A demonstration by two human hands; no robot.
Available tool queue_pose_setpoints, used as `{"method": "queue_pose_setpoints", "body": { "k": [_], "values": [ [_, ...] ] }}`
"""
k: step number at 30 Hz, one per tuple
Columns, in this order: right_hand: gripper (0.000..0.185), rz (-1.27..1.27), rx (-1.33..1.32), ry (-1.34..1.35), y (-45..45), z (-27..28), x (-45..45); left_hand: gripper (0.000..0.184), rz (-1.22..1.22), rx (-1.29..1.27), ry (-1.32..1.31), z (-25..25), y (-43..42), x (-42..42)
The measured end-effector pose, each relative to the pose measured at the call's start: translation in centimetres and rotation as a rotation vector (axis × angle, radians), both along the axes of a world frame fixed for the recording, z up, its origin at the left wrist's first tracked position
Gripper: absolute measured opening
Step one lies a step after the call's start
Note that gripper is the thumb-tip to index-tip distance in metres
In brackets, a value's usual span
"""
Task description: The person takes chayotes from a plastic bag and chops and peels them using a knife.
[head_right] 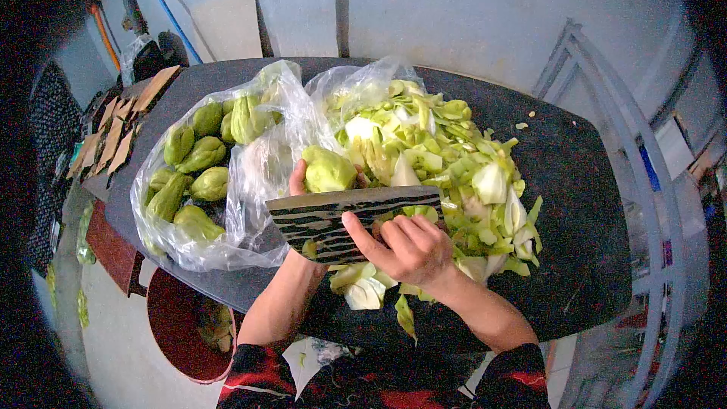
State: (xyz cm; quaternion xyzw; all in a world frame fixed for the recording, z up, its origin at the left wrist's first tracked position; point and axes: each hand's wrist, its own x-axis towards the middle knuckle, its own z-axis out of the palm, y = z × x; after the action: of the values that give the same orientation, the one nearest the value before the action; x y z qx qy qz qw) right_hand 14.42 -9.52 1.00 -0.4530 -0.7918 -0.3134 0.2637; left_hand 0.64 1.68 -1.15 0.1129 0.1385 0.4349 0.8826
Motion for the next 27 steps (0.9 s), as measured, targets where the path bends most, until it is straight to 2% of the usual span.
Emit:
{"method": "queue_pose_setpoints", "body": {
  "k": [7,11,16,18,20,22,23,24,26,27],
  "values": [
    [0.053,-0.022,0.021,0.016,0.0,-0.2,0.1,0.060,0.019,0.064,0.083,0.7,-0.4,-0.3],
    [0.065,-0.044,-0.060,0.236,1.8,-1.3,3.2,0.063,0.250,-0.047,0.207,1.0,0.0,0.2],
    [0.063,0.024,-0.063,0.197,0.1,0.7,2.1,0.068,0.098,0.087,0.184,0.3,0.0,-0.6],
    [0.059,0.032,-0.057,0.095,-0.4,1.1,1.6,0.067,0.045,0.174,0.143,-0.1,0.4,-0.6],
    [0.058,0.003,-0.025,0.069,-0.6,0.9,1.4,0.067,0.030,0.153,0.079,0.2,-0.1,-0.3],
    [0.058,0.027,-0.015,0.069,-0.8,1.2,1.3,0.066,-0.017,0.162,0.023,0.4,-0.4,-0.2],
    [0.058,0.023,-0.019,0.077,-0.9,1.1,1.3,0.057,-0.079,0.262,0.020,0.4,-0.5,-0.5],
    [0.058,0.020,-0.015,0.077,-0.4,1.0,1.8,0.057,-0.082,0.266,0.019,0.6,-0.4,-0.3],
    [0.061,-0.026,-0.108,0.245,0.6,-0.2,3.3,0.062,0.118,0.130,0.208,0.6,-0.6,0.1],
    [0.063,-0.031,-0.112,0.296,1.1,-0.6,3.9,0.062,0.121,0.101,0.201,0.5,-0.2,0.0]
  ]
}}
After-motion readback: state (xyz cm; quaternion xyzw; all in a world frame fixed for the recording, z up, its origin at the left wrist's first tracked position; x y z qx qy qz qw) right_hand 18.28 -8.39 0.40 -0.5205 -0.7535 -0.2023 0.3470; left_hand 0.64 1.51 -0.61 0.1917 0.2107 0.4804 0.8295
